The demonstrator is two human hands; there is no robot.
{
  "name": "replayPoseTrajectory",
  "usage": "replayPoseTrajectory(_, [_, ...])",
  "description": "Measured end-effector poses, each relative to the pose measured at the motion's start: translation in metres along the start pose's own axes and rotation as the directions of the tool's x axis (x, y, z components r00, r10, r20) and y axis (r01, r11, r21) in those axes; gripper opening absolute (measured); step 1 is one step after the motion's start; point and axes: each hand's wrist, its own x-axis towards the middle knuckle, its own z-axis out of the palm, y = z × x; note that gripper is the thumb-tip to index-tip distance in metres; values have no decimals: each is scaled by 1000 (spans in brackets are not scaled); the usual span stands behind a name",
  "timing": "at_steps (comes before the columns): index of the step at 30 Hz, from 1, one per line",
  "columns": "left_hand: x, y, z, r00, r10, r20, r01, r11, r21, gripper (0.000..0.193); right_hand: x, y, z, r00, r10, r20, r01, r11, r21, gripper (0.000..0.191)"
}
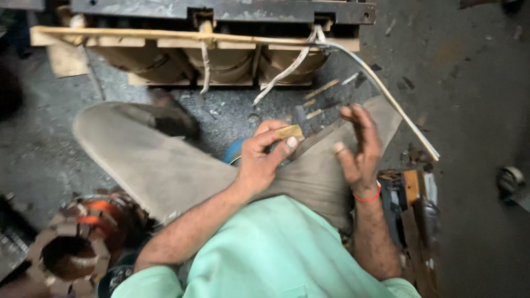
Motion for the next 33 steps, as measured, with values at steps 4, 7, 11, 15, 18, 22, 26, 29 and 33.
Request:
replayPoseTrajectory(4, [-1, 2, 6, 994, 55, -96, -37, 984, 176, 25, 11, -6, 43, 952, -84, 295, -19, 943, 331, 73])
replayPoseTrajectory(7, [26, 7, -8, 987, 49, -154, -18, 980, 196, 23, 29, 2, 66, 927, 120, 356, -310, 780, 543, 50])
replayPoseTrajectory(11, [50, 24, -37, 987, 162, -6, -135, 841, 525, 30, 36, 29, 76, 900, 295, 322, -427, 744, 513, 25])
replayPoseTrajectory(15, [95, 52, -80, 725, 661, 194, -551, 386, 740, 44, 51, 62, 90, 833, 477, 282, -548, 635, 544, 23])
replayPoseTrajectory(18, [137, 65, -112, 641, 601, 476, -692, 187, 697, 34, 63, 81, 103, 809, 518, 279, -587, 671, 453, 22])
replayPoseTrajectory(22, [176, 55, -121, 665, 470, 580, -712, 163, 683, 19, 94, 87, 120, 874, 440, 205, -484, 756, 441, 22])
replayPoseTrajectory(26, [184, 42, -122, 775, 423, 470, -594, 232, 770, 13, 115, 83, 129, 912, 362, 192, -409, 804, 431, 23])
replayPoseTrajectory(29, [194, 40, -124, 845, 316, 432, -523, 315, 792, 14, 126, 85, 132, 939, 288, 188, -343, 827, 446, 25])
replayPoseTrajectory(33, [209, 40, -132, 914, 161, 372, -402, 486, 776, 38, 136, 99, 135, 962, 211, 176, -268, 859, 436, 26])
